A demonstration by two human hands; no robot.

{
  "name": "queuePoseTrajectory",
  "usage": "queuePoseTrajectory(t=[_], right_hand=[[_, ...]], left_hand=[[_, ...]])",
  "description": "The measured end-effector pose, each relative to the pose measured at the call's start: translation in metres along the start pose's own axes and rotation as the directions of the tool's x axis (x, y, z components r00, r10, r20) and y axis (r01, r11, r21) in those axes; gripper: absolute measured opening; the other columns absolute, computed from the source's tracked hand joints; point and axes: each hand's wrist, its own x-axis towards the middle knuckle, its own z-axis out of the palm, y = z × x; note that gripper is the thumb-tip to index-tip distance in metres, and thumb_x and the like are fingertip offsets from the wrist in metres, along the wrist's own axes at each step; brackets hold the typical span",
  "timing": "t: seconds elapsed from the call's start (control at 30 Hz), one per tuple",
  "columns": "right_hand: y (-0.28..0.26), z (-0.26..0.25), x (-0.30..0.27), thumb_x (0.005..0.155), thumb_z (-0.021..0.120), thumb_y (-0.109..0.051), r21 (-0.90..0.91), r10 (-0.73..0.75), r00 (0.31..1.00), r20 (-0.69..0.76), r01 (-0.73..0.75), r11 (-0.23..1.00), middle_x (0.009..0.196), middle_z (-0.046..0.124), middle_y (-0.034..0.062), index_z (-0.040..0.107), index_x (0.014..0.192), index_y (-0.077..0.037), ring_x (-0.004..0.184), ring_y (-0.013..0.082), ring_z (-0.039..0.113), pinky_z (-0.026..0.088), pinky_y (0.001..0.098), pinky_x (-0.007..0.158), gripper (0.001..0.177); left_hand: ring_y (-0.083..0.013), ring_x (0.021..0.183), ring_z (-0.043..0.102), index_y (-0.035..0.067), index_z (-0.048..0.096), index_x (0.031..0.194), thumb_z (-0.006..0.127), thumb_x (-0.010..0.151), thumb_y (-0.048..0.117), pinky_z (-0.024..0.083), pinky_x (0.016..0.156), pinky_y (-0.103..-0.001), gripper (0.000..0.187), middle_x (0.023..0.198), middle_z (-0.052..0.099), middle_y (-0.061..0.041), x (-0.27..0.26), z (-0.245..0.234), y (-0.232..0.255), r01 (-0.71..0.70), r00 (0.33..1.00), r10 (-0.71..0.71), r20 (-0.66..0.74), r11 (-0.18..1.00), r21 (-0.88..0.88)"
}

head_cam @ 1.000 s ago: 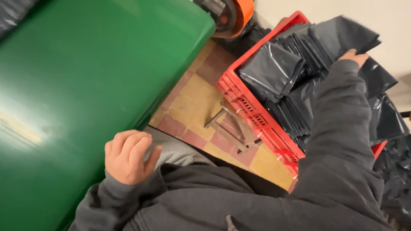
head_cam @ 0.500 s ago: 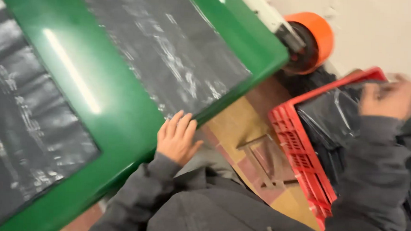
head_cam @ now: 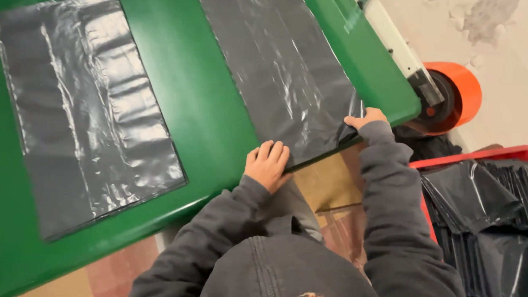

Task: The person is folding black plastic bags as they come off the conveyor belt and placing them into a red crate.

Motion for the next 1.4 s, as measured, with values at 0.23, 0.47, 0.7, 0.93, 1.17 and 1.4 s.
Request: queuePoseTrajectory(t=[0.23, 0.47, 0.7, 0.93, 1.17, 1.4], right_hand=[[-0.030, -0.038, 0.012, 0.087, 0.078, -0.023, 0.632, -0.285, 0.948, 0.142, 0.135, 0.763, 0.107, 0.073, 0.0144, 0.066, 0.120, 0.006, 0.093, 0.0229, 0.069, 0.055, 0.0360, 0.083, 0.046], [-0.014, -0.085, -0.083, 0.094, 0.064, -0.005, 0.818, -0.607, 0.789, -0.096, 0.409, 0.404, 0.141, 0.059, 0.0037, 0.051, 0.147, 0.001, 0.105, 0.0093, 0.058, 0.047, 0.0233, 0.090, 0.055], [0.003, -0.046, -0.088, 0.097, 0.062, -0.019, 0.901, -0.621, 0.673, 0.401, -0.169, 0.399, 0.085, 0.057, 0.0017, 0.060, 0.138, 0.002, 0.064, 0.0105, 0.055, 0.043, 0.0225, 0.060, 0.046], [-0.151, -0.012, 0.027, 0.090, 0.079, -0.029, 0.488, -0.492, 0.867, -0.072, 0.461, 0.741, 0.069, 0.060, 0.0082, 0.068, 0.107, -0.003, 0.058, 0.0215, 0.054, 0.045, 0.0387, 0.056, 0.033], [-0.187, 0.064, 0.135, 0.083, 0.085, -0.036, 0.131, -0.524, 0.831, -0.185, 0.550, 0.825, 0.097, 0.067, 0.0135, 0.072, 0.091, -0.006, 0.089, 0.0316, 0.064, 0.052, 0.0447, 0.078, 0.034], [-0.224, 0.060, 0.156, 0.073, 0.088, -0.033, 0.073, -0.740, 0.643, -0.198, 0.762, 0.643, 0.115, 0.065, 0.0181, 0.063, 0.121, -0.005, 0.107, 0.0390, 0.060, 0.050, 0.0460, 0.092, 0.061]], left_hand=[[-0.0259, 0.103, 0.055, 0.010, 0.063, 0.115, 0.077, 0.075, 0.039, 0.043, 0.076, -0.042, 0.051, 0.107, 0.058, -0.004, 0.004, 0.006, -0.002, 0.069, 0.994, -0.071, -0.083, 0.997, -0.022], [-0.0300, 0.095, 0.068, 0.008, 0.066, 0.100, 0.074, 0.083, 0.009, 0.055, 0.076, -0.039, 0.018, 0.108, 0.069, -0.009, -0.016, -0.147, -0.038, -0.005, 0.999, -0.026, -0.043, 0.795, -0.607], [-0.0246, 0.078, 0.071, 0.005, 0.070, 0.099, 0.071, 0.088, 0.013, 0.055, 0.070, -0.033, 0.013, 0.087, 0.071, -0.010, -0.005, -0.157, -0.109, 0.229, 0.973, -0.145, 0.178, 0.600, -0.766], [-0.0145, 0.071, 0.054, -0.001, 0.064, 0.099, 0.069, 0.099, 0.024, 0.048, 0.066, -0.033, 0.026, 0.077, 0.061, -0.009, 0.094, 0.012, -0.246, 0.414, 0.812, -0.579, 0.076, 0.480, -0.773], [-0.0258, 0.083, 0.072, 0.001, 0.066, 0.106, 0.077, 0.087, 0.034, 0.057, 0.077, -0.038, 0.039, 0.092, 0.075, -0.015, 0.100, 0.097, -0.297, 0.572, 0.703, -0.711, 0.012, 0.554, -0.605], [-0.0382, 0.093, 0.069, 0.004, 0.064, 0.114, 0.071, 0.093, 0.027, 0.054, 0.081, -0.047, 0.032, 0.099, 0.074, -0.016, 0.107, 0.073, -0.268, 0.631, 0.729, -0.685, 0.012, 0.665, -0.399]])
